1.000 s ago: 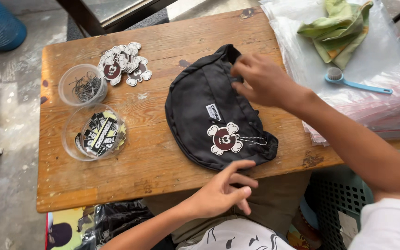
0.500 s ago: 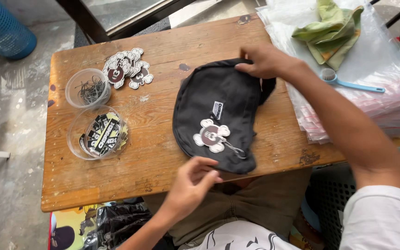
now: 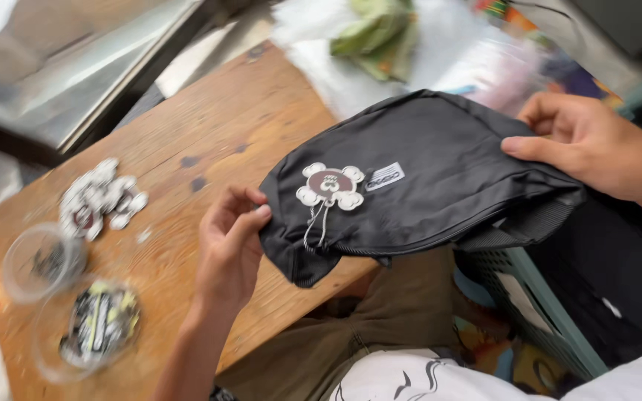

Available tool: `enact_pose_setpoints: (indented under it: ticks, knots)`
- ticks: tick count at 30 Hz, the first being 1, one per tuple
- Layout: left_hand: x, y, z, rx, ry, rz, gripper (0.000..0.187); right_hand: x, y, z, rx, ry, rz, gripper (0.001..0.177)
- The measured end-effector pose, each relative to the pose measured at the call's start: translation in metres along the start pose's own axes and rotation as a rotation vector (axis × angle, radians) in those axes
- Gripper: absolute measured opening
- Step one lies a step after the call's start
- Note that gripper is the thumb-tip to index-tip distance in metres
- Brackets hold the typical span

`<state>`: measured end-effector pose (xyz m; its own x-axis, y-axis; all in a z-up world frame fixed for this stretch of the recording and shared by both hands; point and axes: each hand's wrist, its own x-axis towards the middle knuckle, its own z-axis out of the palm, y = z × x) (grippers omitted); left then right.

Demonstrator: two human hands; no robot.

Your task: The person attaches a decorative keychain to a black shoulder bag. They then wipe a clear plastic bag with a cloth and place the bag inside the plastic packaging.

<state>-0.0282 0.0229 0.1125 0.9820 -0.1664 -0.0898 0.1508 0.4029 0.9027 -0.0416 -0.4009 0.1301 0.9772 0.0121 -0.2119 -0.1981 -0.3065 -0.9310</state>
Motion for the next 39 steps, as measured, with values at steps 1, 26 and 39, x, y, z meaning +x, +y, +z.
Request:
enact_pose_setpoints:
  ticks: [1, 26, 39]
  knots:
    - [0.014, -0.009, 0.018, 0.005, -0.047, -0.027, 0.011, -0.02, 0.015, -0.014, 0.013, 0.049, 0.02, 0.01]
    - [0.069, -0.287, 0.287, 1.624, -1.23, 0.28, 0.041, -0.235, 0.152, -0.026, -0.266, 0.447, 1.155, 0.023]
    - [0.079, -0.145, 0.196, 0.999, -0.752, 1.021, 0.007, -0.145, 0.11, -0.039, -1.587, 0.012, 0.839, 0.047]
